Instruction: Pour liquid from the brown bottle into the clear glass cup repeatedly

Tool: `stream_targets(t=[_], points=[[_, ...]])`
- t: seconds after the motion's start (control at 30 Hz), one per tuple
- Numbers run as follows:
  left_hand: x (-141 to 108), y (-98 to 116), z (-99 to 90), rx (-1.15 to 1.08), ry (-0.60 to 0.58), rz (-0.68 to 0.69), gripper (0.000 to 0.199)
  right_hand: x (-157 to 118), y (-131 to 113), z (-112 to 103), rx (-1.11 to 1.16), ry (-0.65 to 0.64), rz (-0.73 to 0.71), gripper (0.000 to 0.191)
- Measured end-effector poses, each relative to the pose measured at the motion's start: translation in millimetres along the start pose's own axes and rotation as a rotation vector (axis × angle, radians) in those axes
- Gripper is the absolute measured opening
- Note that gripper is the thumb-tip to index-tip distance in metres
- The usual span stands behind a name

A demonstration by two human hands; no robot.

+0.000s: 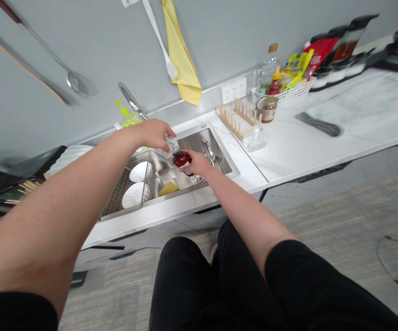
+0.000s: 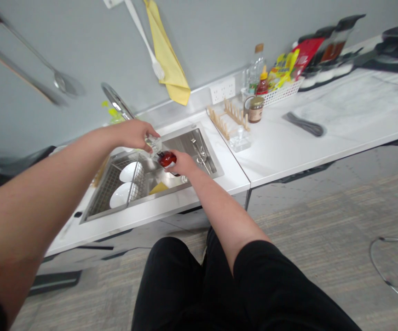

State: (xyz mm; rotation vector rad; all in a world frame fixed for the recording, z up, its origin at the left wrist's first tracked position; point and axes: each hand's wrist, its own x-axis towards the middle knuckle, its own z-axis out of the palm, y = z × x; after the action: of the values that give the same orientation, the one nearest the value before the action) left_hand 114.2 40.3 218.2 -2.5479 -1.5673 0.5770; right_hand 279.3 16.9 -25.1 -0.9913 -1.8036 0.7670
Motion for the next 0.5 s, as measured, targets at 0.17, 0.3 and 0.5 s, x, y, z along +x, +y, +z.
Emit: stream_targets(t=[0.17, 0.3, 0.5], points=[[-8, -26, 32.1, -0.207, 0.242, 0.06, 0.081, 1, 3, 2, 0.05, 0.004, -0.017, 0.086], [-26, -35, 64.0, -0.472, 0.396, 0.042, 0.08, 1, 6, 3, 0.061, 0.008, -0.035, 0.083], [-49, -28, 127.9, -0.885, 0.642, -0.02, 0.081, 1, 10, 8, 0.124, 0.015, -0.047, 0.089]])
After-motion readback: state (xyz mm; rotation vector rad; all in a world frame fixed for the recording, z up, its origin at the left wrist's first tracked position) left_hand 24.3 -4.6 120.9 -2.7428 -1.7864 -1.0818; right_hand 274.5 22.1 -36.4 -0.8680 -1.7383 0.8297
